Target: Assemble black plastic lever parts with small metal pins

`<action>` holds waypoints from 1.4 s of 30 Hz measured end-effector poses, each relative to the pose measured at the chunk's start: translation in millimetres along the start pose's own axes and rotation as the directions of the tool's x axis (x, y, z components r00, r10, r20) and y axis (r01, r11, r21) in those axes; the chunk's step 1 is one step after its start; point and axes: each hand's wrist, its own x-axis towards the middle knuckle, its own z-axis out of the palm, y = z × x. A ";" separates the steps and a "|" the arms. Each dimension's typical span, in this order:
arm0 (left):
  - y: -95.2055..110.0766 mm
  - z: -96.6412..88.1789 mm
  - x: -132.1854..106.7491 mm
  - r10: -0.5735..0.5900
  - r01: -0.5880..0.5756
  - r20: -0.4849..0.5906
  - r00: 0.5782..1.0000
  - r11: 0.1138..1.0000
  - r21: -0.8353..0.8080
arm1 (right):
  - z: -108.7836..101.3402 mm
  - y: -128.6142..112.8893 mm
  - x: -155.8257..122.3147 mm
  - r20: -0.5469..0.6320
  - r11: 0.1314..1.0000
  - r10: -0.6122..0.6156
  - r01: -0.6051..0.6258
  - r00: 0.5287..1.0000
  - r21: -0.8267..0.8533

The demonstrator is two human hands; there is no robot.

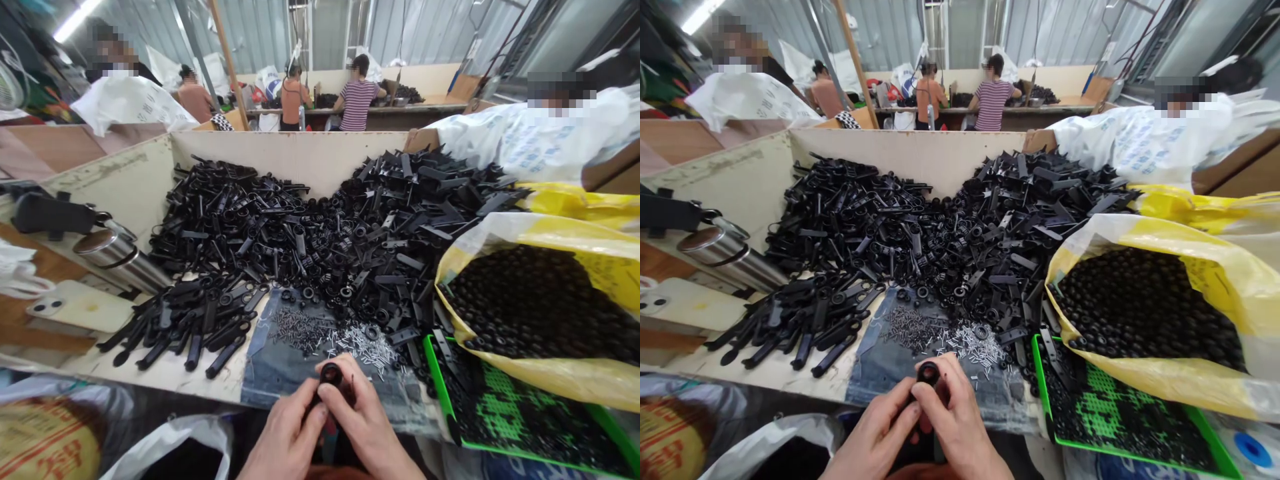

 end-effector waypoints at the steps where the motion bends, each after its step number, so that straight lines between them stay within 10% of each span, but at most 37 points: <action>1: 1.0 2.0 0.3 -0.019 0.020 0.026 0.999 0.999 -0.039 | -0.5 -0.7 0.2 0.024 0.998 0.038 -0.040 0.999 0.057; 11: -13.1 6.0 -11.9 -0.139 0.131 -0.052 0.989 0.983 -0.130 | -8.7 -0.4 0.8 0.279 0.896 0.222 -0.308 0.934 0.319; 21: -12.9 6.4 -6.3 -0.076 0.074 -0.117 0.990 0.997 -0.021 | 2.9 12.9 8.0 0.250 0.907 0.184 -0.262 0.951 0.330; 29: 6.5 -7.5 11.8 -0.159 0.156 0.027 0.987 0.902 -0.403 | -7.2 -10.9 26.9 0.222 0.888 0.201 -0.273 0.954 0.369; 34: 8.5 -14.2 -1.3 -0.065 -0.037 -0.290 0.955 0.942 -0.333 | -13.9 -13.6 28.5 0.018 0.872 0.208 -0.194 0.978 0.450; 42: 21.3 -7.3 -2.1 0.007 -0.010 -0.051 0.999 0.998 -0.061 | -3.4 0.2 16.2 -0.009 0.873 0.181 -0.157 0.983 0.461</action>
